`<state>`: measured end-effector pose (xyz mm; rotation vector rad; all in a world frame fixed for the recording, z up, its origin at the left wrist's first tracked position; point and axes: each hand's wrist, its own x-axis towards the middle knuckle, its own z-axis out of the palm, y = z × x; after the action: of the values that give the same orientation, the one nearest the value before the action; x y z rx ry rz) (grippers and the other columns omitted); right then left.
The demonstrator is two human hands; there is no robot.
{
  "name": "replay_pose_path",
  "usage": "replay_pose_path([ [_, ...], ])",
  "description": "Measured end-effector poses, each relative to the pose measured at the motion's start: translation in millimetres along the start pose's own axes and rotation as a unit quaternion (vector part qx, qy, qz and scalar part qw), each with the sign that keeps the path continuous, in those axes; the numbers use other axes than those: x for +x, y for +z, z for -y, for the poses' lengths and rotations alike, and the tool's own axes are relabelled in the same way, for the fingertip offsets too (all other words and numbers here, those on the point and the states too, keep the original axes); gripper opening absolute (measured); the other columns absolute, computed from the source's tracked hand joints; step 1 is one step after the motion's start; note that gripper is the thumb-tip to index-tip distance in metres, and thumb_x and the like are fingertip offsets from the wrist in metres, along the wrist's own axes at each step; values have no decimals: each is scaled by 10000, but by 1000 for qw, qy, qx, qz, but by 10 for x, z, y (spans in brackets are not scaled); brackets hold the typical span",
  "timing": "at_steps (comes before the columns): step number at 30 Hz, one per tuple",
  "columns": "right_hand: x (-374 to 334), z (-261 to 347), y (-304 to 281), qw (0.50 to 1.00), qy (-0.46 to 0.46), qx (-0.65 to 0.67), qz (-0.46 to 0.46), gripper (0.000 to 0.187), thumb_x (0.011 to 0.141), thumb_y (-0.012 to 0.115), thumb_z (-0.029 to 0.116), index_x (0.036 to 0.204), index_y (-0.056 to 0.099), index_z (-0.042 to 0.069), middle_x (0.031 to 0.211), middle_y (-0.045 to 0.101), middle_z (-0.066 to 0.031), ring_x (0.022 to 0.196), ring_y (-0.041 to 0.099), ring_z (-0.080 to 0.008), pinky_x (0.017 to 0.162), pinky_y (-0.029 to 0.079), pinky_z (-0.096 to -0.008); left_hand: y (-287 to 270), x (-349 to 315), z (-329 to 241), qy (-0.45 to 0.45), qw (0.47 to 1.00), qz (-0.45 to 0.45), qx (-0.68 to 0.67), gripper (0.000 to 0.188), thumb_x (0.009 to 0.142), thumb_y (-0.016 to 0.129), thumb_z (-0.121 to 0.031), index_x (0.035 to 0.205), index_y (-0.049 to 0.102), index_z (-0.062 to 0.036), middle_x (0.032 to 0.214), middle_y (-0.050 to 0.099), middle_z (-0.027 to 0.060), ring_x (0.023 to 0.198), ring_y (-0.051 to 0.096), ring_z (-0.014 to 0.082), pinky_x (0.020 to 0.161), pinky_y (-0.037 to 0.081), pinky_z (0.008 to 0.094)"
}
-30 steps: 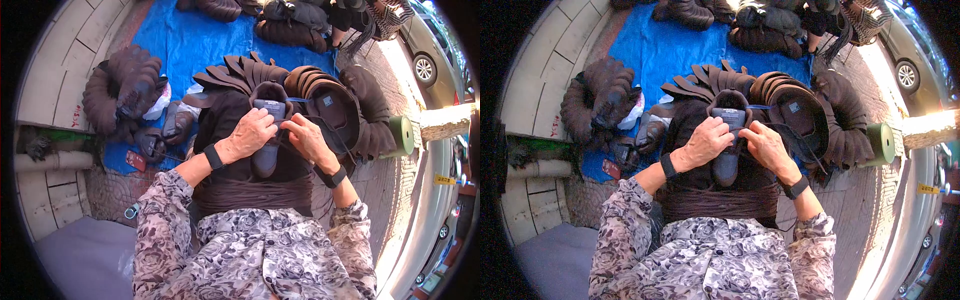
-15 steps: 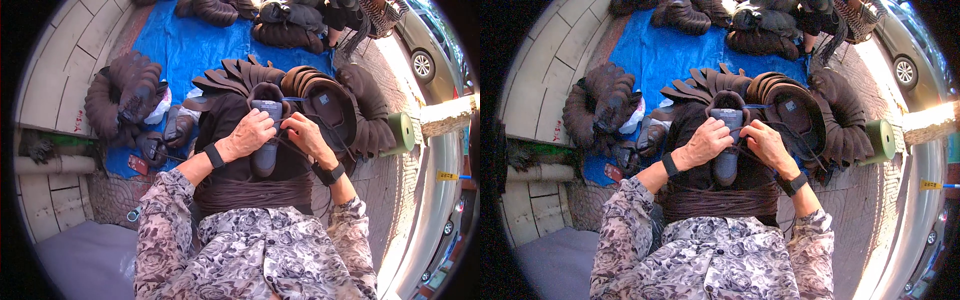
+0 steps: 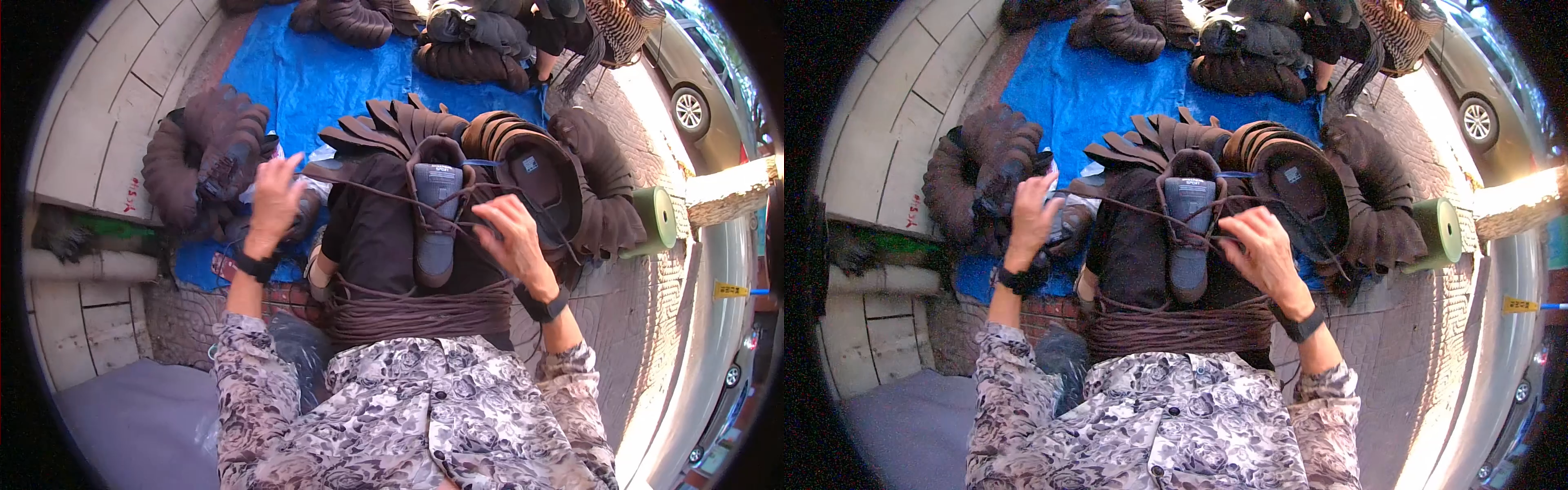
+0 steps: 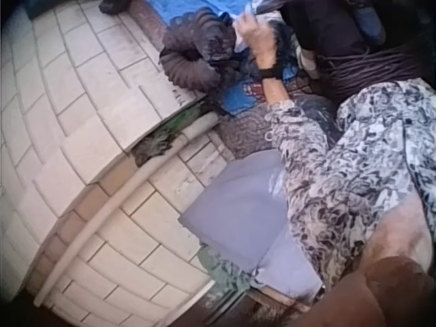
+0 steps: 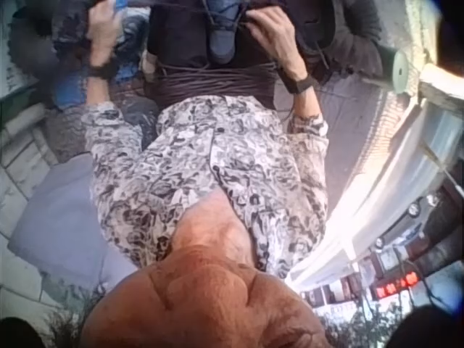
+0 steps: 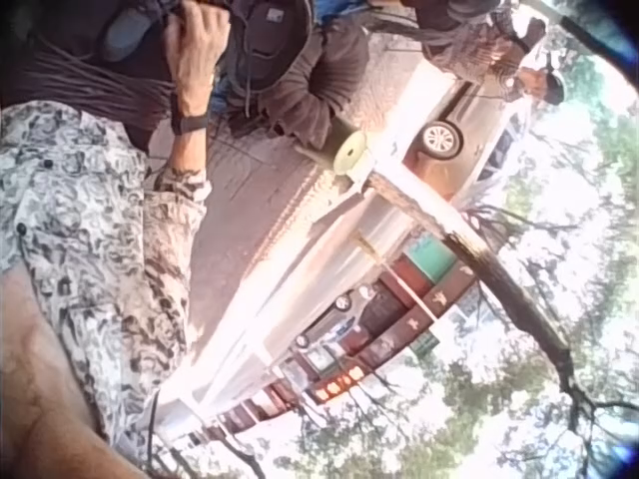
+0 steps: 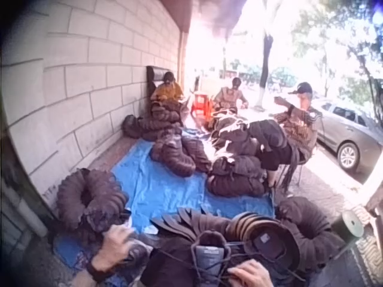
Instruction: Insert laces into a shoe component as part of the manufacturing process.
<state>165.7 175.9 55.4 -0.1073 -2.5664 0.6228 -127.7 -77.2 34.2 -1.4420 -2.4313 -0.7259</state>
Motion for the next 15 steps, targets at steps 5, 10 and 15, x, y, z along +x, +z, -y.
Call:
replay_pose_path([
  [5, -253, 250, 41, 992, 91, 6, 93, 397, 685, 719, 117, 1057, 593, 65, 848, 623, -52, 813, 549, -232, 739, 416, -344, 440, 185, -935, 158, 976, 16, -150, 435, 746, 641, -90, 1155, 496, -49, 1050, 535, 146, 1044, 484, 331, 923, 359, 421],
  [10, -250, 222, -60, 988, 85, -110, 74, 177, 725, 651, 95, 894, 599, 79, 687, 574, -59, 724, 565, -230, 673, 425, -353, 708, 181, -1148, 148, 960, 123, -204, 298, 743, 685, -128, 983, 527, -47, 756, 585, 88, 772, 570, 286, 743, 436, 372],
  [15, -139, 108, 155, 976, 149, -130, -93, 86, 779, 605, 63, 856, 568, 73, 709, 568, -101, 622, 598, -275, 546, 474, -365, 635, 252, -1210, -15, 907, 182, -378, 228, 761, 663, -60, 937, 518, -51, 649, 564, 85, 577, 566, 196, 556, 435, 297],
])
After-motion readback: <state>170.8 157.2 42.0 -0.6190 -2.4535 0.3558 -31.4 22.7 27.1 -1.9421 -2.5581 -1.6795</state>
